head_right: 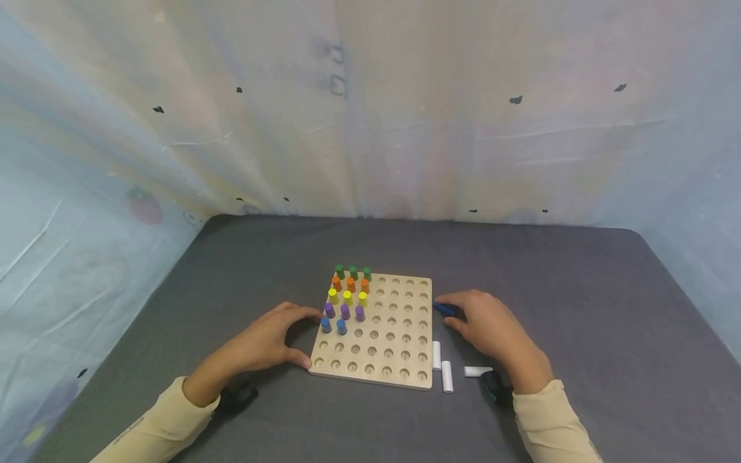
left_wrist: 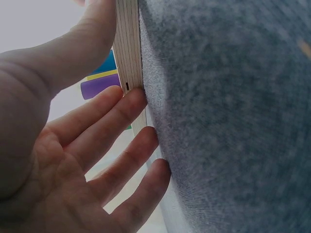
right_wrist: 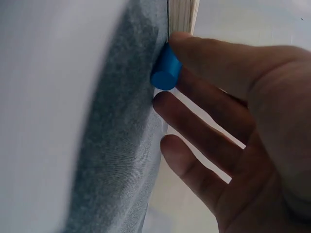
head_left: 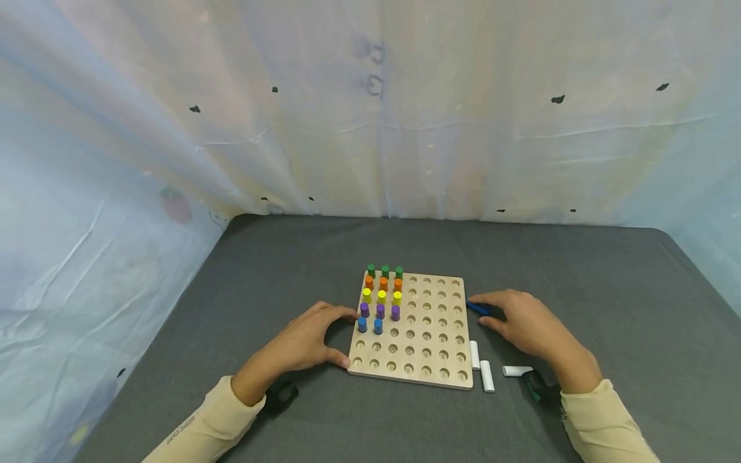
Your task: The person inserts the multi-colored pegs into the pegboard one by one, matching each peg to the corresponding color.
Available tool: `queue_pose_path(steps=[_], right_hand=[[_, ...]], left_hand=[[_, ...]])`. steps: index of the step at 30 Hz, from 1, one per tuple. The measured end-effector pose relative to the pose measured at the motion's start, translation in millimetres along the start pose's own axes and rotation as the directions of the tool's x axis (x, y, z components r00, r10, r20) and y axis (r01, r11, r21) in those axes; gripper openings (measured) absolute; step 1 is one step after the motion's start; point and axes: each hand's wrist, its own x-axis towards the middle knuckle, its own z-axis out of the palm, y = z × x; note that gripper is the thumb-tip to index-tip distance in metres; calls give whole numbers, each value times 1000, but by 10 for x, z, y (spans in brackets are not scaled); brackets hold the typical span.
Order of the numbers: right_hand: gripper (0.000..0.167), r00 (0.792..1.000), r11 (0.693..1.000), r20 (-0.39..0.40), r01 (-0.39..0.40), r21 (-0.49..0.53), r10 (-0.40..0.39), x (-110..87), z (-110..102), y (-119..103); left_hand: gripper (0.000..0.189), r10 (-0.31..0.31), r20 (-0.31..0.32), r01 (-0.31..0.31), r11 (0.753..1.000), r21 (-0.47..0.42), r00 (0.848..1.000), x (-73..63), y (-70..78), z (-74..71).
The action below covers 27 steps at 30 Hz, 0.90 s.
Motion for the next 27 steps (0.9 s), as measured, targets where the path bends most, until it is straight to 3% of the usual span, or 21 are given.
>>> queue_pose_path(steps=[14, 27], right_hand=[[16, 999, 1000, -42, -2, 5, 2, 14, 50, -21], [28, 999, 997, -53, 17, 75, -13, -22, 36, -46]], left_hand=[[80, -25, 3, 25, 1000, 5, 1000, -1, 20, -9], [80, -12, 15, 12, 1000, 5, 1000, 1, 0, -14]])
